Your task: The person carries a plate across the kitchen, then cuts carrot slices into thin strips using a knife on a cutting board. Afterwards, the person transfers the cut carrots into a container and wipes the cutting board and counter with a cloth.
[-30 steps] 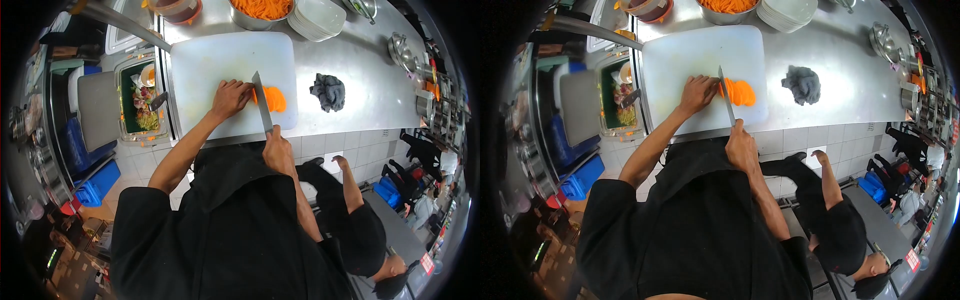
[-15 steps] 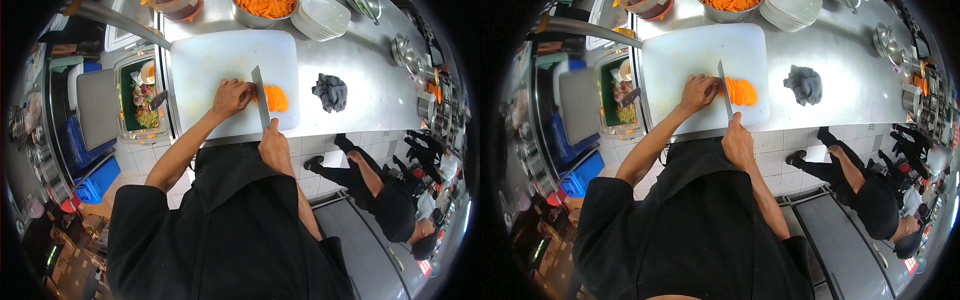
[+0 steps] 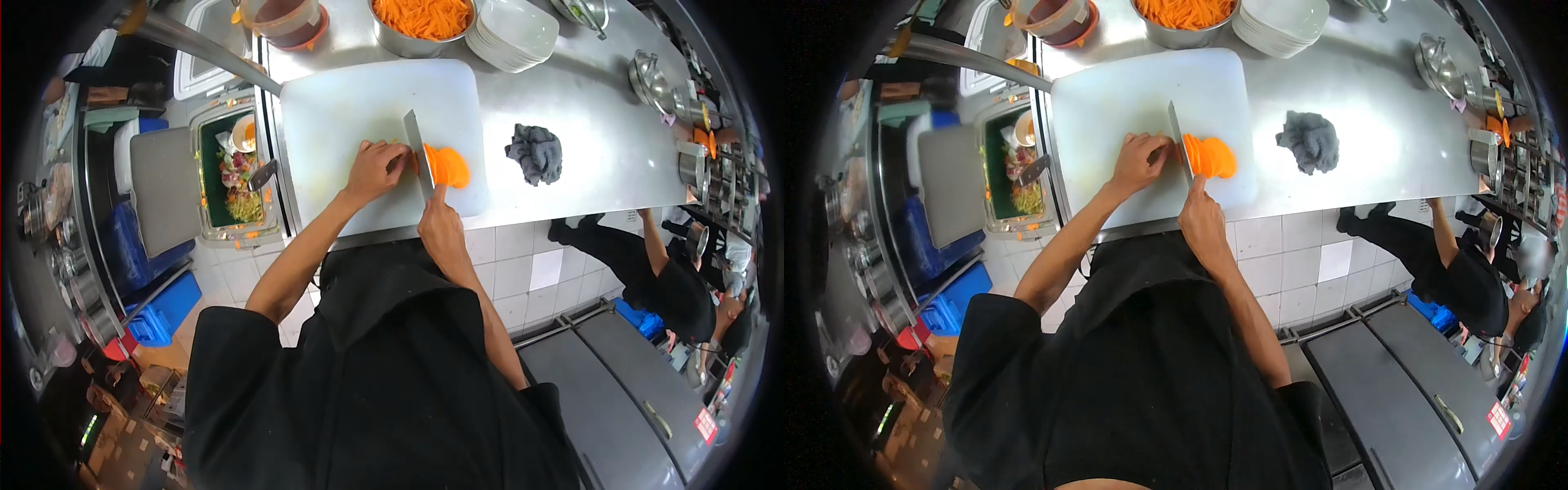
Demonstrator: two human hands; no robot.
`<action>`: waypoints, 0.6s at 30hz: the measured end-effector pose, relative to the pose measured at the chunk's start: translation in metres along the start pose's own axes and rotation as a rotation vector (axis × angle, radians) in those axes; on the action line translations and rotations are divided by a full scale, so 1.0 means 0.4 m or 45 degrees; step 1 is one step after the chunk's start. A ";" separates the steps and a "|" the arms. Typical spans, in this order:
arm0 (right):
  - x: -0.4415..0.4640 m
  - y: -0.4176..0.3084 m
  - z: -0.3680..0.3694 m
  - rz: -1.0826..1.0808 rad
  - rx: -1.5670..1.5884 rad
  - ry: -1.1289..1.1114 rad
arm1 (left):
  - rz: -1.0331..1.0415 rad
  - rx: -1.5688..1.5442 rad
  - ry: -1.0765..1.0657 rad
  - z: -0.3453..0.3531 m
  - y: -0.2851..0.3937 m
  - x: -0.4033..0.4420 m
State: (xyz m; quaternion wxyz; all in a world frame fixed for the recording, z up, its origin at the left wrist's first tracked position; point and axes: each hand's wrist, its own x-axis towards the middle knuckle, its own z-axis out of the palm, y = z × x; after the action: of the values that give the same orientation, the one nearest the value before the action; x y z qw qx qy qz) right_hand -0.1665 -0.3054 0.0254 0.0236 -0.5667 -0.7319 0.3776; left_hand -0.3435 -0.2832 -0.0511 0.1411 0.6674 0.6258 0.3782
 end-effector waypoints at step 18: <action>0.000 0.007 0.003 -0.183 -0.077 0.166 | 0.048 -0.151 0.060 0.005 -0.015 -0.011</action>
State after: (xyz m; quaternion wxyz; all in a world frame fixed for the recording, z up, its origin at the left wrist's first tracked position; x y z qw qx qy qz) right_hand -0.1651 -0.3057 0.0229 0.0810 -0.5364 -0.7787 0.3150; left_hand -0.3461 -0.2857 -0.0580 0.1585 0.6605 0.5926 0.4329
